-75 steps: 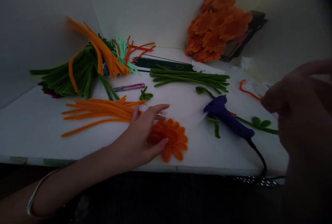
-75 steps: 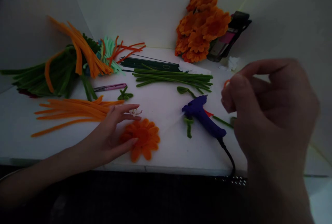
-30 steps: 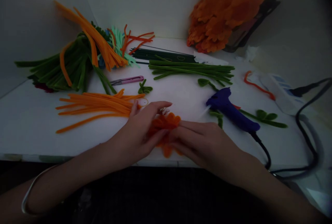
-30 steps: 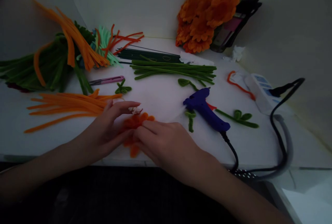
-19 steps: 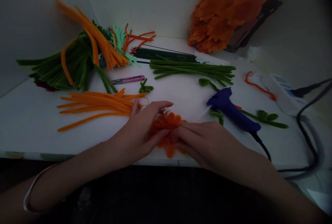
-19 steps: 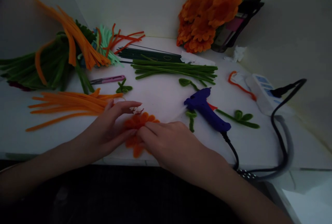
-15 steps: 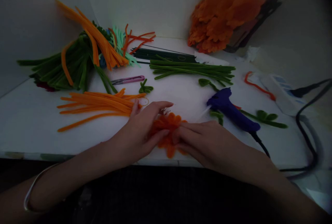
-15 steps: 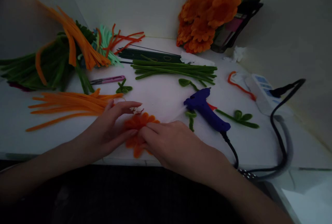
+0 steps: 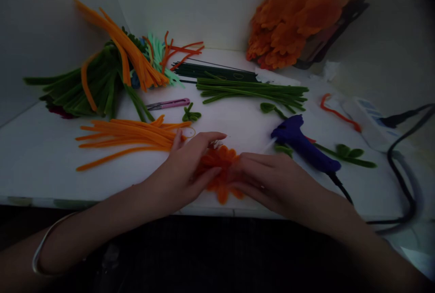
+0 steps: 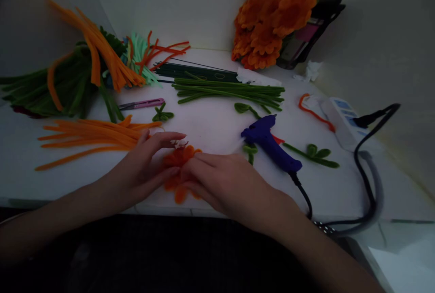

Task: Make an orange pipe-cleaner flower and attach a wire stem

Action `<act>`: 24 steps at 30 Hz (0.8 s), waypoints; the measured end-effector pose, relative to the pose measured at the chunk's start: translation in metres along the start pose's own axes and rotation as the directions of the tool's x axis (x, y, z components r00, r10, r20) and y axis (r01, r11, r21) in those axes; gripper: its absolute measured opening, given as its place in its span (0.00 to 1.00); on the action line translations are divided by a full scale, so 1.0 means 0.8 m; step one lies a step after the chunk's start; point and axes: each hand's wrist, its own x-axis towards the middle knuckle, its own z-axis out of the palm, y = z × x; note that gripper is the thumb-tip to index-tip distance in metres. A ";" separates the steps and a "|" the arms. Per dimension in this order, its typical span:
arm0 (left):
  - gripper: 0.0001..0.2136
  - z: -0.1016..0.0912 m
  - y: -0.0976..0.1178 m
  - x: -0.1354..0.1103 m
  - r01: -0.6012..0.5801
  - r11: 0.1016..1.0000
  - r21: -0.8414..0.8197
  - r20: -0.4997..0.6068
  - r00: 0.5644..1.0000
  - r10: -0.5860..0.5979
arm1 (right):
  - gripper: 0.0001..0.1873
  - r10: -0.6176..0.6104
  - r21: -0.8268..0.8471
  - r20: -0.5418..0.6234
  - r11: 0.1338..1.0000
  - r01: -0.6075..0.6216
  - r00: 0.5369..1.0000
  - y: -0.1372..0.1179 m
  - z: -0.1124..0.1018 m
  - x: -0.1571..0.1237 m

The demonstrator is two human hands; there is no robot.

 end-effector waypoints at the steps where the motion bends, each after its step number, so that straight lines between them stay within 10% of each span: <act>1: 0.19 0.000 0.000 0.000 -0.001 1.000 0.000 0.001 1.000 0.001 | 0.05 -0.002 -0.024 -0.012 1.000 0.002 1.000 -0.002 0.004 0.001; 11: 0.21 0.000 0.000 0.000 0.000 1.000 0.014 0.017 1.000 0.000 | 0.05 -0.084 -0.340 -0.005 0.937 0.077 0.996 -0.008 0.016 0.001; 24: 0.22 0.000 -0.003 -0.002 0.003 1.000 0.025 0.022 1.000 -0.003 | 0.05 0.038 -0.037 0.103 0.999 -0.034 0.994 -0.014 -0.011 0.000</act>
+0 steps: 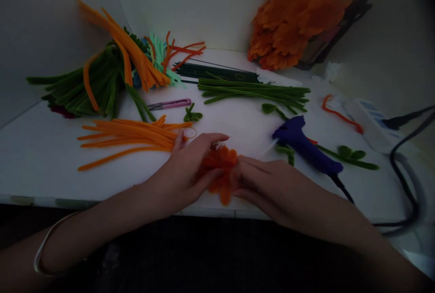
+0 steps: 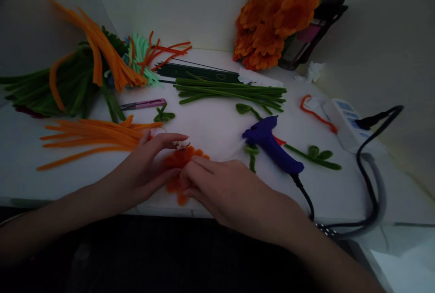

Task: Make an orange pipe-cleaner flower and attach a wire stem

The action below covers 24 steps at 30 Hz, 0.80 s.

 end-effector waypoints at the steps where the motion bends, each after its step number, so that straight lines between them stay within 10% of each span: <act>1: 0.22 0.000 0.000 0.000 -0.002 1.000 0.000 0.002 1.000 0.002 | 0.05 0.013 0.028 -0.021 1.000 -0.013 1.000 0.001 -0.003 -0.001; 24: 0.16 -0.006 0.009 0.001 0.052 0.991 -0.123 -0.003 0.999 -0.053 | 0.06 0.037 -0.060 -0.229 0.997 -0.052 0.973 0.000 0.015 0.011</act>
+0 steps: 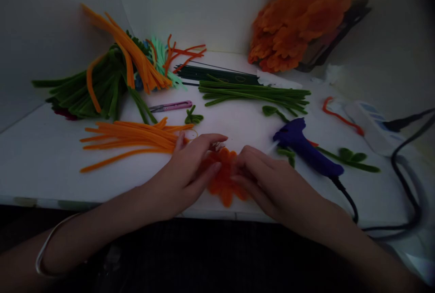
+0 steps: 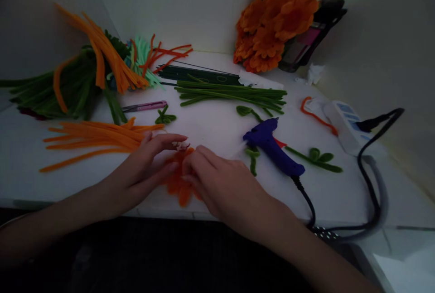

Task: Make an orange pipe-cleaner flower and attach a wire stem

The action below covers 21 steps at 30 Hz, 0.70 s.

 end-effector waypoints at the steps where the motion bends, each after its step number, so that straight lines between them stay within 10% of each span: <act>1: 0.16 -0.001 0.001 0.000 0.008 1.000 -0.009 0.005 1.000 -0.008 | 0.05 0.018 0.033 -0.040 0.999 -0.017 0.999 0.000 -0.004 0.000; 12: 0.16 -0.007 0.003 -0.001 -0.025 1.000 -0.018 -0.001 1.000 0.025 | 0.03 0.233 0.495 -0.053 0.851 -0.177 0.971 -0.006 -0.012 0.000; 21: 0.18 -0.003 0.000 -0.004 -0.053 0.998 0.036 -0.047 0.997 0.055 | 0.04 0.198 0.372 -0.142 0.919 -0.133 0.970 -0.020 -0.004 -0.003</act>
